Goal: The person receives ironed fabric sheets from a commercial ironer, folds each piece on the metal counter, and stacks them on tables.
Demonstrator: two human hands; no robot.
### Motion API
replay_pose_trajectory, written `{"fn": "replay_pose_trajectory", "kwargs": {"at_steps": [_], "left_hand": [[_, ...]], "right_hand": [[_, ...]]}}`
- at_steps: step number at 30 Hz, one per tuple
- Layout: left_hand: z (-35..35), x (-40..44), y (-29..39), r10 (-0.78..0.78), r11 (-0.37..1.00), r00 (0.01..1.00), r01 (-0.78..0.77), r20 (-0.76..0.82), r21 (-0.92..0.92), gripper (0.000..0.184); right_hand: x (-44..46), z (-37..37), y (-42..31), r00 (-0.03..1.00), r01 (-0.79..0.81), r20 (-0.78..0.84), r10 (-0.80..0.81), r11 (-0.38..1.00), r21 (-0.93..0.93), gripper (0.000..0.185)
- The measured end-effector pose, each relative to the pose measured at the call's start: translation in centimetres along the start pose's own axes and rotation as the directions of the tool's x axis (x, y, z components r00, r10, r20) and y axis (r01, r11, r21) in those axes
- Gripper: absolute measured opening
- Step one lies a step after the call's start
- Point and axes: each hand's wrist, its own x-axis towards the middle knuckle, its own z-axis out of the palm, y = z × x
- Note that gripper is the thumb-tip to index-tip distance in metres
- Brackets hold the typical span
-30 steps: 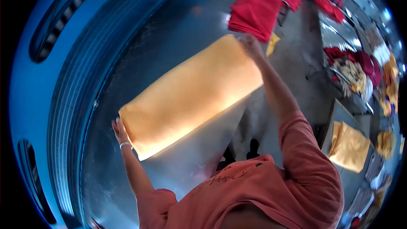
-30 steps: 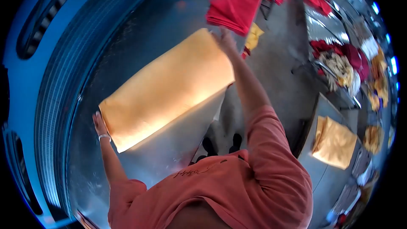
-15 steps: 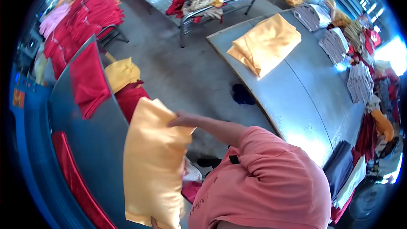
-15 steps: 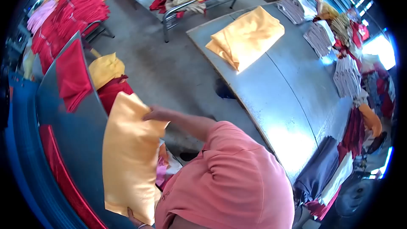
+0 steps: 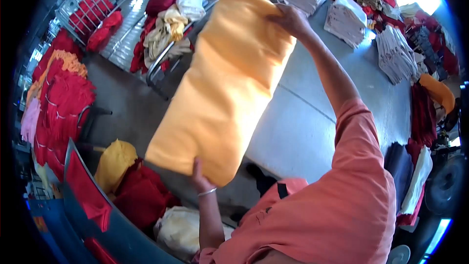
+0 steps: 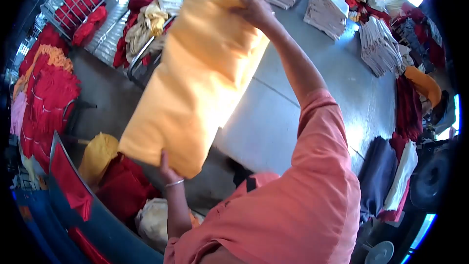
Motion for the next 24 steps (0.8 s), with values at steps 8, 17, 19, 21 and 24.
{"fn": "replay_pose_trajectory", "kwargs": {"at_steps": [8,17,19,21,24], "left_hand": [[10.5,16.1,-14.8,-0.025,0.798,1.000,0.011,0.015,0.603,0.042],[10.5,15.1,-10.3,-0.028,0.791,0.999,0.040,-0.029,0.610,0.033],[8.8,16.9,-11.3,-0.003,0.785,0.999,-0.021,0.036,0.619,0.042],[5.0,21.2,-14.1,0.056,0.682,0.996,-0.088,0.068,0.726,0.052],[3.7,18.6,-10.1,0.041,0.672,0.987,-0.141,0.154,0.727,0.063]], "right_hand": [[-18.8,18.0,23.8,0.667,-0.743,0.402,0.627,0.601,0.296,0.045],[-20.4,23.6,8.2,0.503,-0.754,0.372,0.780,0.186,0.630,0.045],[-19.4,23.4,6.9,0.535,-0.708,0.397,0.746,0.140,0.692,0.044],[-19.3,25.1,7.7,0.570,-0.697,0.486,0.662,0.077,0.713,0.044],[-17.9,25.3,4.1,0.526,-0.735,0.541,0.656,0.031,0.677,0.036]]}}
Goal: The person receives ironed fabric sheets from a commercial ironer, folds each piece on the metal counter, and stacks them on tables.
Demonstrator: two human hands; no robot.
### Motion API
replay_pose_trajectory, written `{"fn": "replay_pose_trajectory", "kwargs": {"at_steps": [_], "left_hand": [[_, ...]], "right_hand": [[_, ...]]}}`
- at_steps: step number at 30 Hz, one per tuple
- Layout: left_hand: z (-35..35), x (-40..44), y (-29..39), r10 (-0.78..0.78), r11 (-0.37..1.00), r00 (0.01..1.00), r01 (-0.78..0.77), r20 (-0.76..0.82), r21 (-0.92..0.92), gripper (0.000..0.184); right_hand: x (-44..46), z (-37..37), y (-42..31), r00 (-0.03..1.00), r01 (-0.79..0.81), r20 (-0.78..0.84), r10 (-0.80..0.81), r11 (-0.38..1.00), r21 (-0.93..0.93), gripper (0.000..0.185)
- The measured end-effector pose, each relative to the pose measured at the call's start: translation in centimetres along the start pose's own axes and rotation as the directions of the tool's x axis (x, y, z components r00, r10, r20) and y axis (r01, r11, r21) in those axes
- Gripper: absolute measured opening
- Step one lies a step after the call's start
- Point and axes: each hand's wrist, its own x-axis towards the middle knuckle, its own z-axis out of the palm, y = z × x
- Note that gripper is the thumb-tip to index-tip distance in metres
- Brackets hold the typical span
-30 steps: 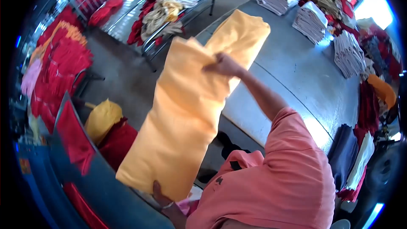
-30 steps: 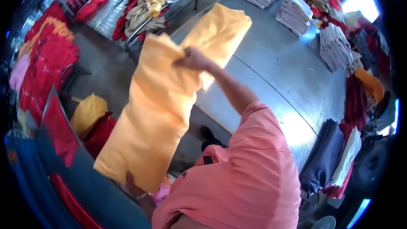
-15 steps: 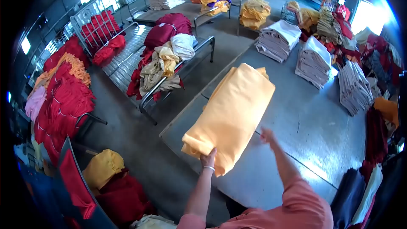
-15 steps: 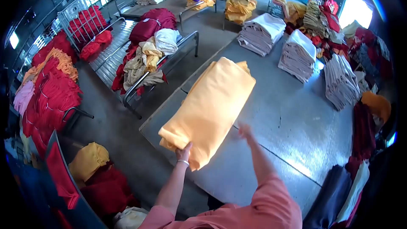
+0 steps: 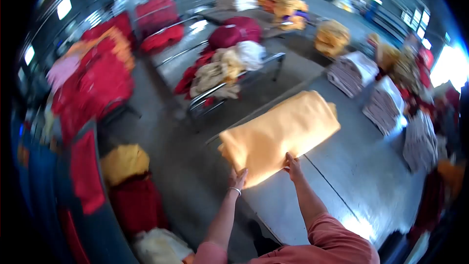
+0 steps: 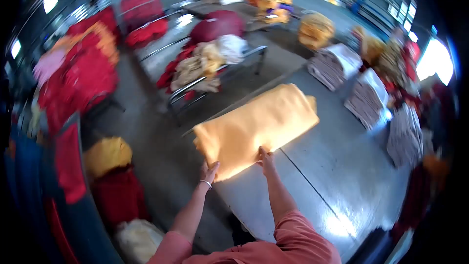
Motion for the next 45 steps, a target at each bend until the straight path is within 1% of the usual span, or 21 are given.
{"fn": "replay_pose_trajectory", "kwargs": {"at_steps": [1,2,3,5,6,9,10,11,14,19,21,22,26,28,31,35,38,39,40,42,45], "left_hand": [[-0.9,-0.1,-1.9,0.185,0.982,0.982,-0.184,-0.026,0.044,0.059],[-1.9,-2.1,-2.6,0.280,0.921,0.942,-0.208,-0.188,0.329,0.053],[-3.2,-3.5,-3.6,0.081,0.992,0.994,-0.088,-0.074,-0.086,0.049],[-8.1,-9.2,-4.7,0.177,0.983,0.961,-0.184,-0.214,-0.014,0.046],[-11.5,-13.0,-4.3,0.199,0.978,0.948,-0.209,-0.247,-0.015,0.044],[-22.8,-25.6,-5.9,0.246,0.967,0.852,-0.182,-0.462,0.180,0.033],[-26.4,-30.0,-6.2,0.197,0.980,0.767,-0.140,-0.610,0.139,0.029],[-30.0,-34.5,-6.8,0.156,0.988,0.664,-0.119,-0.731,0.102,0.027],[-38.7,-49.7,-8.2,0.094,0.992,0.285,0.060,-0.954,0.115,0.017],[-50.3,-72.1,-18.7,0.168,0.892,-0.210,0.449,-0.963,0.058,0.013],[-53.0,-79.5,-21.1,0.136,0.803,-0.315,0.590,-0.939,-0.081,0.017],[-54.9,-83.1,-24.5,0.316,0.734,-0.304,0.678,-0.899,0.028,0.021],[-59.7,-91.8,-25.0,0.273,0.423,-0.355,0.879,-0.894,-0.219,0.044],[-61.8,-93.9,-25.9,0.397,0.242,-0.348,0.932,-0.849,-0.269,0.046],[-65.7,-95.2,-28.1,0.068,0.339,-0.451,0.849,-0.890,-0.405,0.035],[-65.5,-91.9,-27.9,0.047,0.459,-0.355,0.838,-0.934,-0.295,0.024],[-56.4,-88.1,-24.9,0.133,0.593,-0.255,0.795,-0.958,-0.130,0.022],[-52.3,-86.9,-25.4,0.243,0.665,-0.232,0.746,-0.942,-0.012,0.026],[-48.1,-86.1,-23.9,0.225,0.695,-0.194,0.719,-0.955,0.018,0.029],[-40.3,-86.3,-20.8,0.197,0.709,-0.048,0.697,-0.979,0.108,0.033],[-29.6,-89.5,-21.5,0.151,0.653,-0.366,0.734,-0.918,-0.185,0.036]], "right_hand": [[1.5,-0.5,1.6,0.993,0.042,0.112,-0.043,0.999,0.009,0.034],[3.4,-1.6,4.2,0.963,0.052,0.266,-0.052,0.999,0.007,0.032],[3.4,-0.8,5.6,0.973,0.129,0.183,-0.138,0.990,0.058,0.033],[0.0,1.6,4.7,0.899,-0.099,0.430,0.083,0.995,0.016,0.037],[-2.4,3.6,6.4,0.961,-0.055,0.268,0.071,0.996,-0.068,0.037],[-11.9,9.2,14.1,0.795,-0.261,0.487,0.361,0.929,-0.263,0.027],[-18.7,11.9,14.7,0.633,-0.244,0.653,0.416,0.908,-0.341,0.024],[-26.6,15.5,15.3,0.655,-0.056,0.646,0.391,0.878,-0.475,0.021],[-43.5,21.9,18.6,0.257,0.240,0.925,0.281,0.908,-0.343,0.022],[-63.3,29.5,25.0,-0.320,0.588,0.925,0.205,0.809,0.024,0.021],[-68.4,31.0,26.8,-0.429,0.703,0.877,0.216,0.689,0.174,0.020],[-69.7,31.3,28.3,-0.498,0.732,0.855,0.146,0.600,0.324,0.022],[-72.6,30.7,33.9,-0.709,0.696,0.706,0.010,0.172,0.697,0.031],[-73.3,30.4,34.1,-0.696,0.715,0.718,0.021,0.111,0.690,0.030],[-73.3,30.9,34.9,-0.682,0.727,0.731,0.026,0.124,0.675,0.029],[-73.5,30.8,35.3,-0.644,0.762,0.764,0.035,0.119,0.637,0.025],[-73.8,31.9,35.4,-0.619,0.758,0.780,0.088,0.329,0.564,0.020],[-73.8,31.9,37.1,-0.414,0.626,0.896,0.157,0.764,0.155,0.025],[-75.4,32.2,36.3,-0.318,0.545,0.910,0.266,0.836,-0.054,0.026],[-78.3,33.6,35.0,-0.166,0.307,0.838,0.520,0.835,-0.457,0.029],[-75.2,39.0,38.7,-0.328,0.057,0.665,0.671,0.717,-0.695,0.036]]}}
